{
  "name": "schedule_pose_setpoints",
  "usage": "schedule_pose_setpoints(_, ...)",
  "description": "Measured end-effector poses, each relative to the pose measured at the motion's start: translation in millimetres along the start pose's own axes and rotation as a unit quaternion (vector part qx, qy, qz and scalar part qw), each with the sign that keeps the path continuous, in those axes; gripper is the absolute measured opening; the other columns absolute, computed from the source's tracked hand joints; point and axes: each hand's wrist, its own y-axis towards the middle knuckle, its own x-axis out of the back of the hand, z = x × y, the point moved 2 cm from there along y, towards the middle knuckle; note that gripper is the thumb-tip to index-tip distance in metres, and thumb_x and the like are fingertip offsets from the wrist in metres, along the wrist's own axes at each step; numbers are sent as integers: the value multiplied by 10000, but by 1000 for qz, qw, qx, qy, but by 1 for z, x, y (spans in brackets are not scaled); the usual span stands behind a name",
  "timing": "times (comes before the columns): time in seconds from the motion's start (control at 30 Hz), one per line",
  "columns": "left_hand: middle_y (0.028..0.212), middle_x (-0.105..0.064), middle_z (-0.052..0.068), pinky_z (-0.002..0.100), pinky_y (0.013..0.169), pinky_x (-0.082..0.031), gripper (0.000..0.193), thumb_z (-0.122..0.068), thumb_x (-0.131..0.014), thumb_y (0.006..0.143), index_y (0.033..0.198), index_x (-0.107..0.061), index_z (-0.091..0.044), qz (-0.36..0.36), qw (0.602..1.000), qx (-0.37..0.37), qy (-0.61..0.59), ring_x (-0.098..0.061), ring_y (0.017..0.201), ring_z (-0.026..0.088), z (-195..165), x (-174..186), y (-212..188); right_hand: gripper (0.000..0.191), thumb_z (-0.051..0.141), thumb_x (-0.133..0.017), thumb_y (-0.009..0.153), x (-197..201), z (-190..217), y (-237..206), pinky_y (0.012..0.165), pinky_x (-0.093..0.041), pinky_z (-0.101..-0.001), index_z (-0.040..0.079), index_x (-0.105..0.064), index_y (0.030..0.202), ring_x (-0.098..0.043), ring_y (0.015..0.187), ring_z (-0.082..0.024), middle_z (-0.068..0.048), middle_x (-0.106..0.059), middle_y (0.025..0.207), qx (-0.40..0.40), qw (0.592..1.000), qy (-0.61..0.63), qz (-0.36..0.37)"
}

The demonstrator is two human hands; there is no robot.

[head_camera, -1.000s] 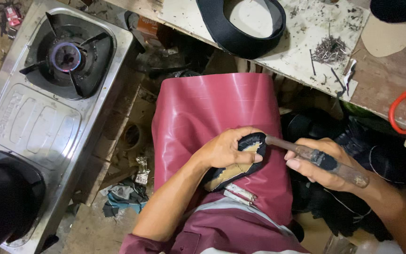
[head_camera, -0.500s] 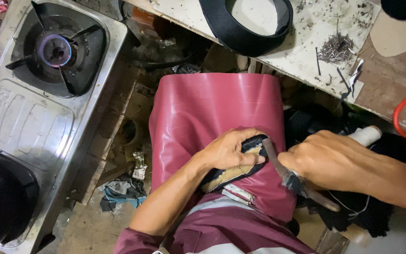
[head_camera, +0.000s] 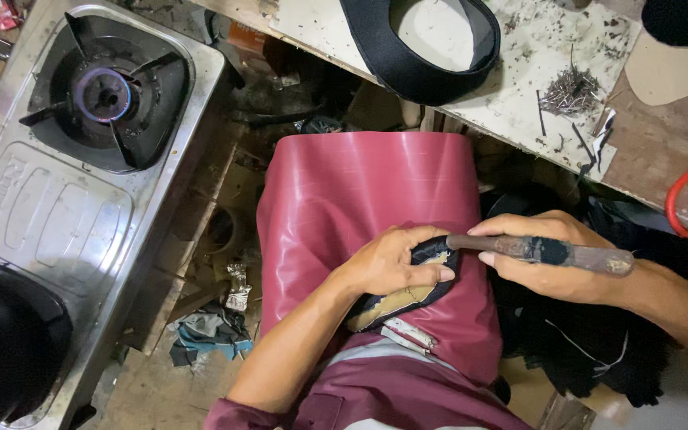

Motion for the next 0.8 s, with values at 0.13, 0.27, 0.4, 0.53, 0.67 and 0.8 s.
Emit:
schedule_pose_setpoints(0.13, 942, -760, 95, 313, 797, -572, 542, -286, -784, 838, 1311, -660, -52, -1, 999, 45, 19, -702, 846, 142, 1, -1, 0, 443, 173, -739, 834, 5, -2, 7, 610, -590, -312, 143, -742, 1276, -730, 662, -180, -88, -759, 768, 1, 995, -95, 37)
schedule_pose_setpoints(0.27, 959, -768, 118, 327, 820, -582, 526, -290, -786, 836, 1290, -668, -51, -10, 998, 42, 52, -735, 861, 155, 2, 0, 1, 529, 269, -745, 793, -1, -3, 6, 560, -579, -335, 156, -699, 1308, -739, 603, -187, -67, -760, 765, 66, 976, -200, 59)
schedule_pose_setpoints(0.4, 1041, -768, 119, 334, 868, -584, 487, -271, -793, 857, 1267, -667, -40, -29, 998, -7, 47, -738, 937, 168, 3, 2, 4, 572, 217, -727, 766, -13, 1, -7, 521, -523, -361, -38, -656, 1273, -682, 602, -236, -69, -688, 723, 251, 919, -299, -56)
schedule_pose_setpoints(0.53, 1018, -763, 88, 308, 864, -573, 474, -226, -799, 848, 1260, -671, -30, -23, 1000, 6, 1, -698, 918, 129, 4, 4, 1, 279, 315, -706, 952, -27, -17, -13, 559, -493, -365, 53, -725, 1047, -633, 599, -206, -116, -651, 751, -82, 995, -35, 50)
schedule_pose_setpoints(0.67, 958, -739, 40, 273, 790, -563, 448, -189, -788, 835, 1240, -687, -27, -10, 998, 58, -30, -642, 849, 76, 8, 4, -4, 477, 219, -724, 951, -31, -30, -23, 622, -471, -390, -23, -601, 1344, -578, 688, -228, -179, -666, 882, -180, 958, 64, -213)
schedule_pose_setpoints(0.8, 971, -729, 21, 262, 817, -559, 416, -178, -796, 853, 1223, -690, -19, 0, 998, 32, -45, -628, 880, 62, 10, 1, -1, 751, 64, -716, 829, -34, -42, -32, 779, -546, -255, 22, -404, 1510, -677, 843, -103, -65, -705, 993, 26, 957, 173, -230)
